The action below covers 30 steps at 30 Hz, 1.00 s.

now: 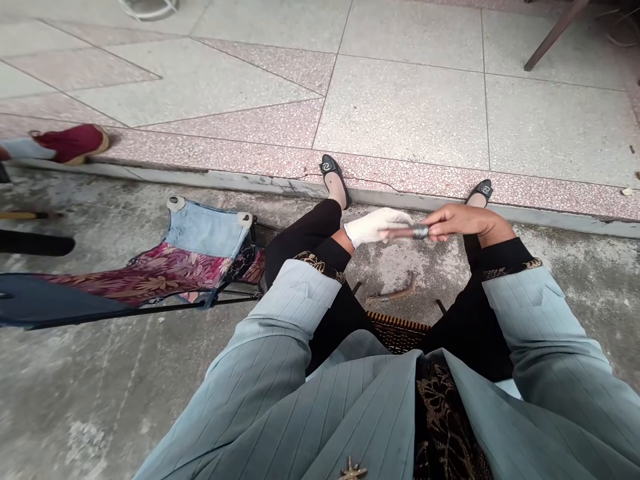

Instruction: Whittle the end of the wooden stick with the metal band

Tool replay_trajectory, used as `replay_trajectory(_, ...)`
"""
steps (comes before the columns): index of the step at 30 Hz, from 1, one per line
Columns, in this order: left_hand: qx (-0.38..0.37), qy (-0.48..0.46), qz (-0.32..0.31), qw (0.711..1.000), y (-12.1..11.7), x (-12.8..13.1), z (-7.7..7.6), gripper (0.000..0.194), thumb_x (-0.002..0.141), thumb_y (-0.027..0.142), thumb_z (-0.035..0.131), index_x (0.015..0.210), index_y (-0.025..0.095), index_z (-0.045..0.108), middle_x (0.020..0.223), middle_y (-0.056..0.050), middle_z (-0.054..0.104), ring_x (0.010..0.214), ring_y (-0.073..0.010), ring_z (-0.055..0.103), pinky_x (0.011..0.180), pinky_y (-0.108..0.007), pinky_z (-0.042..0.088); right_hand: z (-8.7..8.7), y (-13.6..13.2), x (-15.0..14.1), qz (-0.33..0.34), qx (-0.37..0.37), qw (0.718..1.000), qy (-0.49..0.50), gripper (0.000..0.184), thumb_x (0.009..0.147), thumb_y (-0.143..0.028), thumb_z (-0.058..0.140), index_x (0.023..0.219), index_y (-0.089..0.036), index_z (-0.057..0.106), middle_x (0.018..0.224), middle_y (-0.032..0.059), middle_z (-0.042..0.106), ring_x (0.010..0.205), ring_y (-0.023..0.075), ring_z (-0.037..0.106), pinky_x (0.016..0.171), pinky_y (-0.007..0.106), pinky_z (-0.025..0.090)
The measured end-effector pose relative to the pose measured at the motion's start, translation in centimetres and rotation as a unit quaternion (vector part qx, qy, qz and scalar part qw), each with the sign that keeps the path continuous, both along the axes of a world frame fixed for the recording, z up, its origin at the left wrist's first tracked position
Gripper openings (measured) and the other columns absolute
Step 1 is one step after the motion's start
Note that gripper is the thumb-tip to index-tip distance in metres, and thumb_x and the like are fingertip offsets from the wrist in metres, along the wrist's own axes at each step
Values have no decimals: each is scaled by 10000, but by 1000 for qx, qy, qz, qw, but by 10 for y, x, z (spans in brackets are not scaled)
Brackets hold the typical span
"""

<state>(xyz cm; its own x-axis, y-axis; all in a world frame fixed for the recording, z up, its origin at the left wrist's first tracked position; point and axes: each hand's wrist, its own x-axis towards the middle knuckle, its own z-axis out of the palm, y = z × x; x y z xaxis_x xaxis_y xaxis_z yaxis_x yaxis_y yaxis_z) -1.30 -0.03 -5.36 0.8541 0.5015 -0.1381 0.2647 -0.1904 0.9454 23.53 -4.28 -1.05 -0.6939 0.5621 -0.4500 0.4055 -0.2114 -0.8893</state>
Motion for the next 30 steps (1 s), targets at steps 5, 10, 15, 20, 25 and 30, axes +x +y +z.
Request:
replay_trajectory(5, -72, -33, 20, 997, 1, 2, 0, 318, 869, 428, 573, 901, 127, 672, 762, -41, 636, 555, -72, 479, 524, -210, 383, 12, -6, 3, -317, 49, 940, 118, 366, 753, -487, 771, 826, -144, 665, 732, 29, 627, 562, 79, 484, 523, 214, 409)
replay_trajectory(10, 14, 2, -2, 1000, 1, 5, -7, 282, 858, 375, 544, 909, 136, 685, 820, -28, 661, 693, -116, 554, 636, -233, 429, -11, 7, -2, -376, 56, 924, 22, 385, 720, -501, 788, 759, -155, 623, 679, 29, 615, 534, 88, 486, 483, 217, 390)
replay_trajectory(15, 145, 85, -16, 986, 4, 4, -14, 347, 892, 403, 485, 986, 152, 706, 847, -27, 690, 756, -152, 588, 698, -243, 412, -25, 16, 8, -282, 110, 937, -171, 273, 814, -397, 674, 907, -144, 715, 677, 20, 627, 524, 97, 475, 503, 234, 360)
replay_trajectory(20, 234, 147, -55, 960, 1, 6, -15, 309, 890, 367, 488, 963, 190, 732, 860, -39, 702, 764, -170, 598, 679, -252, 376, -27, 13, -2, -68, 116, 925, -354, 226, 854, -302, 616, 963, -160, 754, 745, 43, 677, 587, 126, 542, 583, 267, 382)
replay_trajectory(25, 148, 97, -76, 981, -4, 4, -8, 205, 846, 299, 574, 874, 168, 729, 799, -29, 692, 735, -144, 579, 673, -251, 392, -20, 6, -12, 155, 3, 973, -171, 275, 846, -376, 651, 939, -143, 763, 696, 23, 649, 569, 109, 521, 574, 248, 387)
replay_trajectory(30, -43, 12, 10, 999, -2, 4, -9, 278, 860, 365, 584, 972, 131, 684, 744, -32, 629, 606, -97, 508, 589, -239, 396, 2, -4, 6, -40, -10, 998, 40, 386, 821, -494, 692, 1002, -153, 718, 769, 10, 650, 587, 80, 496, 571, 220, 400)
